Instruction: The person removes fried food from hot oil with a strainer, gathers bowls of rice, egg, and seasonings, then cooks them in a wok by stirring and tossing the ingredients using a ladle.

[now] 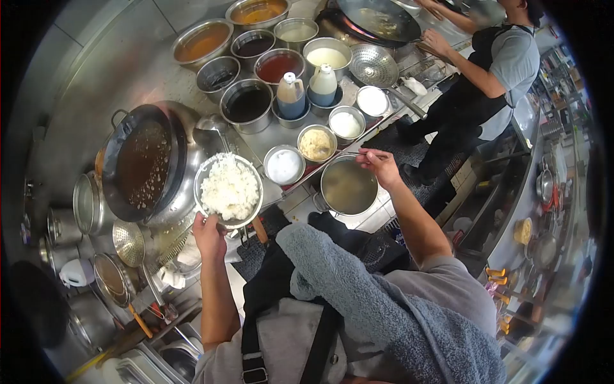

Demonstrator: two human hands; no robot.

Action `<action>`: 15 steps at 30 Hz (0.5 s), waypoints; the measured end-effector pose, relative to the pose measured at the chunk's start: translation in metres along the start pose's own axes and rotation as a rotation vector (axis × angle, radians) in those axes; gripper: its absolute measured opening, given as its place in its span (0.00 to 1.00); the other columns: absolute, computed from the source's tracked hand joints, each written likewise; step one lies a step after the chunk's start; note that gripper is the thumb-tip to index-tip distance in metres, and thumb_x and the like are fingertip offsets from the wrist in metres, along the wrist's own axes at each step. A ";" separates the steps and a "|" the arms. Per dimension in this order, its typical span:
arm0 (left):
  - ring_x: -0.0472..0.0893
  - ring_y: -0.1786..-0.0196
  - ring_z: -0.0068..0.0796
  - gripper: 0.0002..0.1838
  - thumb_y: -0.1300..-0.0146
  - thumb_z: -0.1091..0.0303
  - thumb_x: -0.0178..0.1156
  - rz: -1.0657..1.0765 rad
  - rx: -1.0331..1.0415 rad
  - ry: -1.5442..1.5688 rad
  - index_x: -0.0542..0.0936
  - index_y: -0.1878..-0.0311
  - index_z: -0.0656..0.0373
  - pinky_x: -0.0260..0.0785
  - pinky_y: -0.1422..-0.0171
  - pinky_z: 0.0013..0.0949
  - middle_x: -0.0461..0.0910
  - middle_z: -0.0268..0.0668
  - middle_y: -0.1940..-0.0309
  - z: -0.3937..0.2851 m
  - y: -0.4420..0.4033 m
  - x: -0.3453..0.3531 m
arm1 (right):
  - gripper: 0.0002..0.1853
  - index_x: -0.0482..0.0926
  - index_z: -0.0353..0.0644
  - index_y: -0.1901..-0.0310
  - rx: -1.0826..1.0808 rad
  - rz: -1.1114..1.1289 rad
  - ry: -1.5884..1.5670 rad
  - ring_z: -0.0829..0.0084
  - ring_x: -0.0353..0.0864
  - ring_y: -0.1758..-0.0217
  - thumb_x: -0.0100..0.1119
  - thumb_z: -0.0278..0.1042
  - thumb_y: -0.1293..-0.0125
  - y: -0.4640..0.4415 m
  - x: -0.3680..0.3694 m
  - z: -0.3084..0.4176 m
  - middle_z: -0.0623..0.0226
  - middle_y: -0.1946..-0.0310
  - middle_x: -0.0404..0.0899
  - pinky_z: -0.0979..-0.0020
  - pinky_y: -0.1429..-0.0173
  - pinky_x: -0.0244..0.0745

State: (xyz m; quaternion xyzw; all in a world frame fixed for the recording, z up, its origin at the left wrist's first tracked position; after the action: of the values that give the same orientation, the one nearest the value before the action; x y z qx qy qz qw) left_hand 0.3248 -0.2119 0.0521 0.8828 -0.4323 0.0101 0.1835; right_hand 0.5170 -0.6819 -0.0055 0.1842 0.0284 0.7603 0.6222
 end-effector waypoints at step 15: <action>0.73 0.81 0.18 0.07 0.39 0.78 0.53 -0.025 0.054 -0.115 0.75 0.58 0.62 0.63 0.81 0.21 0.80 0.34 0.71 -0.001 0.007 -0.015 | 0.09 0.78 0.31 0.65 -0.194 0.107 0.610 0.76 0.83 0.74 0.56 0.30 0.34 -0.038 0.133 0.050 0.59 0.74 0.84 0.74 0.69 0.78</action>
State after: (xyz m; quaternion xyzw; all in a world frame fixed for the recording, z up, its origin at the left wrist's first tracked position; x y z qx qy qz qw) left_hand 0.3101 -0.2041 0.0532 0.8920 -0.4305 -0.0311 0.1345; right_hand 0.5472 -0.5550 0.0635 -0.1111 0.1311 0.8112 0.5590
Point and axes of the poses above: each hand's wrist, its own y-axis away from the middle knuckle, its own x-axis out of the palm, z = x × y, the point moved 8 cm from there along -y, towards the middle knuckle
